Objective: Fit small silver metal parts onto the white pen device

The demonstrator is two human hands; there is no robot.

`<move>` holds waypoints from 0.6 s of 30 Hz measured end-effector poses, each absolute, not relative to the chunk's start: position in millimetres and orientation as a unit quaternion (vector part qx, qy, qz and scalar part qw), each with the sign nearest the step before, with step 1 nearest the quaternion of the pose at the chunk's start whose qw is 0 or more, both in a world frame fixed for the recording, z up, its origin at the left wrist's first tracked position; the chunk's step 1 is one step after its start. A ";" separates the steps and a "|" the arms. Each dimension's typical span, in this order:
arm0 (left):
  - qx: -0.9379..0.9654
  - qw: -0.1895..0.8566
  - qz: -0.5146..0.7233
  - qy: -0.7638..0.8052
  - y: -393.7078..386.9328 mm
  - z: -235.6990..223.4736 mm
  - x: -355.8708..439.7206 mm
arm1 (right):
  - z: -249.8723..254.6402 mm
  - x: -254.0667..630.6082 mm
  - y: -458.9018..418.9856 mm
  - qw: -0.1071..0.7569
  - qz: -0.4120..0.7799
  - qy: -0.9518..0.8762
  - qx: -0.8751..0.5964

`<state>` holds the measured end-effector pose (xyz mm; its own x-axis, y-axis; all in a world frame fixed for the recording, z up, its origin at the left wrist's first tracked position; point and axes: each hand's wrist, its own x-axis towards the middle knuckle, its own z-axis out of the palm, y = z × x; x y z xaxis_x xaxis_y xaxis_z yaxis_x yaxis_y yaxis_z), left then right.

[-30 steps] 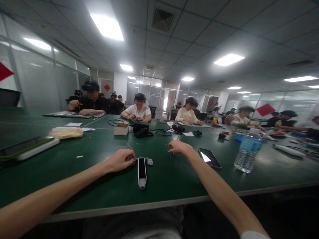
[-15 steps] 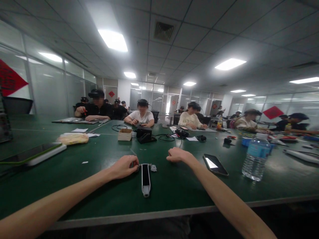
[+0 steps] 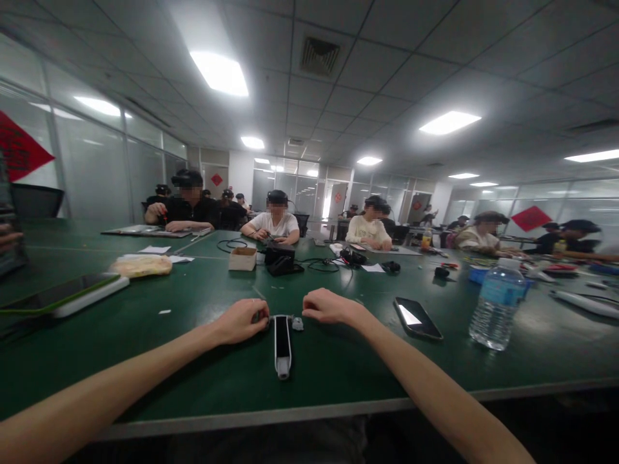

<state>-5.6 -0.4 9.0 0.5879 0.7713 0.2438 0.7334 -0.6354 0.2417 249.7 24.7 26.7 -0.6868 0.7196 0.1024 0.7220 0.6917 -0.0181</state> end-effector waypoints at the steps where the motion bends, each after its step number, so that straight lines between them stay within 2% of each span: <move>1: 0.889 0.058 0.162 0.424 -0.7 9.6 -5.4 | 27.4 248.9 23.6 0.054 0.004 -0.922 -0.384; 7: 0.890 0.053 0.159 0.424 -0.6 9.4 -5.9 | 25.6 251.2 24.7 0.072 0.082 -0.918 -0.381; 13: 0.896 0.046 0.159 0.412 2.9 6.5 -7.0 | 19.6 250.6 28.7 0.130 0.088 -0.924 -0.348; 18: 0.899 0.039 0.165 0.404 1.1 5.8 -7.6 | 20.3 248.9 24.5 0.133 0.121 -0.924 -0.337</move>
<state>-7.6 1.1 5.8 0.6197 0.7384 0.2661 0.7128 -0.6714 0.2029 248.9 24.5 20.3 -0.7374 0.6550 0.1650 0.5905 0.7438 -0.3131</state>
